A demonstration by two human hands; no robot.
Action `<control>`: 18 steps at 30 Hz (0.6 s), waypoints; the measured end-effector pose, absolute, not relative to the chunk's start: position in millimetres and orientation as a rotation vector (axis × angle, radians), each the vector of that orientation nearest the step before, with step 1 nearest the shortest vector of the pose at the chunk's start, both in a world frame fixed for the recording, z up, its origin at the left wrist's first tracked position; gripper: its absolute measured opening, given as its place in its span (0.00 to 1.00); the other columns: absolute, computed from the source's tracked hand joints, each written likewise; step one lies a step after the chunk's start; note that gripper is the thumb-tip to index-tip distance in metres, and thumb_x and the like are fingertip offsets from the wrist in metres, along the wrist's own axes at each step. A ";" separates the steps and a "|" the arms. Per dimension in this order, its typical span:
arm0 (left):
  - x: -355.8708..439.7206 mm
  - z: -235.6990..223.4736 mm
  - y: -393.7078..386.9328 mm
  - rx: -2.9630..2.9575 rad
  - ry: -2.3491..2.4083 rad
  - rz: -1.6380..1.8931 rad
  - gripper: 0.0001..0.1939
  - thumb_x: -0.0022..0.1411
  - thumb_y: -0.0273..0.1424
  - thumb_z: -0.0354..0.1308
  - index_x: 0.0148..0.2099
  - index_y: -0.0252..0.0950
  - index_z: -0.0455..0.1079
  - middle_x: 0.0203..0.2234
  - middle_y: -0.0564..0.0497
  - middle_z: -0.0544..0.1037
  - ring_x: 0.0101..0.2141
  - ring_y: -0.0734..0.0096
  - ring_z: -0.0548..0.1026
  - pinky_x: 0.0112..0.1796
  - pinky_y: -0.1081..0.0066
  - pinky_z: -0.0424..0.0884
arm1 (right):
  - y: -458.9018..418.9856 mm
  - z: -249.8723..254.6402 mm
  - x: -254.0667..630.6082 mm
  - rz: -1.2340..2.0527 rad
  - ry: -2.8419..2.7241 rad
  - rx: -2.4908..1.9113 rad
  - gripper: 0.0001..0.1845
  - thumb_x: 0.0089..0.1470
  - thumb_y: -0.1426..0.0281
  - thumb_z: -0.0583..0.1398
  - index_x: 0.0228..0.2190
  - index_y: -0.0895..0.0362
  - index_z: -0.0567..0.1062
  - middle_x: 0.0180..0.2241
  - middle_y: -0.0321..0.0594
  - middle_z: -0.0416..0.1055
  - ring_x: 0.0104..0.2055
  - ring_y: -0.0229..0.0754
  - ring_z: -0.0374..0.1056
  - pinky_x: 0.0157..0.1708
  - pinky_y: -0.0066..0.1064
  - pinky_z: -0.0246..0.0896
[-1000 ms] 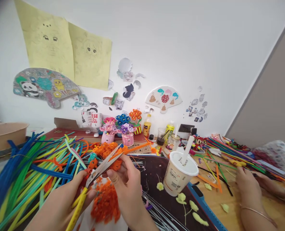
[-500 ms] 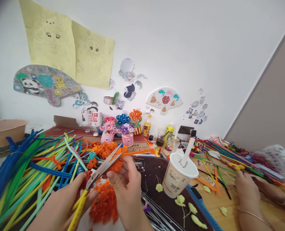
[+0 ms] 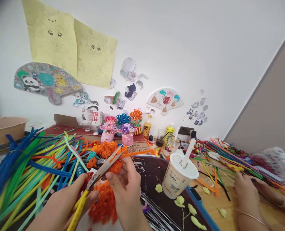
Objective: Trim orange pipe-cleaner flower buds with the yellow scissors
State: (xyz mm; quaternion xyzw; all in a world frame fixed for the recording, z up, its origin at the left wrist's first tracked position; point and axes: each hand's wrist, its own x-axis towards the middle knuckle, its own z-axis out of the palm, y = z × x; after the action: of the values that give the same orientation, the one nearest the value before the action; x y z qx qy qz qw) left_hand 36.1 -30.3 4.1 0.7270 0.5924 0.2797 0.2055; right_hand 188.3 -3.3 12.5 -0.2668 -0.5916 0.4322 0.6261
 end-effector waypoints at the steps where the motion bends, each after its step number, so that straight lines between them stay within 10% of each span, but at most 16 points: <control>1: 35.8 3.4 -29.7 2.038 1.650 0.773 0.15 0.62 0.46 0.42 0.38 0.42 0.61 0.27 0.49 0.80 0.29 0.57 0.78 0.29 0.66 0.68 | -3.5 12.5 188.2 0.998 -1.354 -0.611 0.13 0.55 0.64 0.63 0.42 0.52 0.73 0.42 0.41 0.79 0.46 0.46 0.74 0.40 0.30 0.72; 18: 32.8 16.9 -28.1 2.058 1.756 0.803 0.14 0.61 0.41 0.46 0.40 0.40 0.68 0.29 0.47 0.83 0.30 0.59 0.81 0.29 0.70 0.72 | -5.7 16.7 190.7 0.987 -1.357 -0.612 0.11 0.56 0.66 0.63 0.41 0.53 0.73 0.40 0.40 0.79 0.43 0.43 0.75 0.40 0.29 0.72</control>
State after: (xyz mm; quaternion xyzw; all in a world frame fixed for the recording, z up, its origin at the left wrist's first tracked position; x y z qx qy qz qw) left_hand 32.8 -28.1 16.9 0.7200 0.6143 0.2810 0.1592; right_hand 190.7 -5.7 16.7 -0.2671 -0.5917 0.4304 0.6272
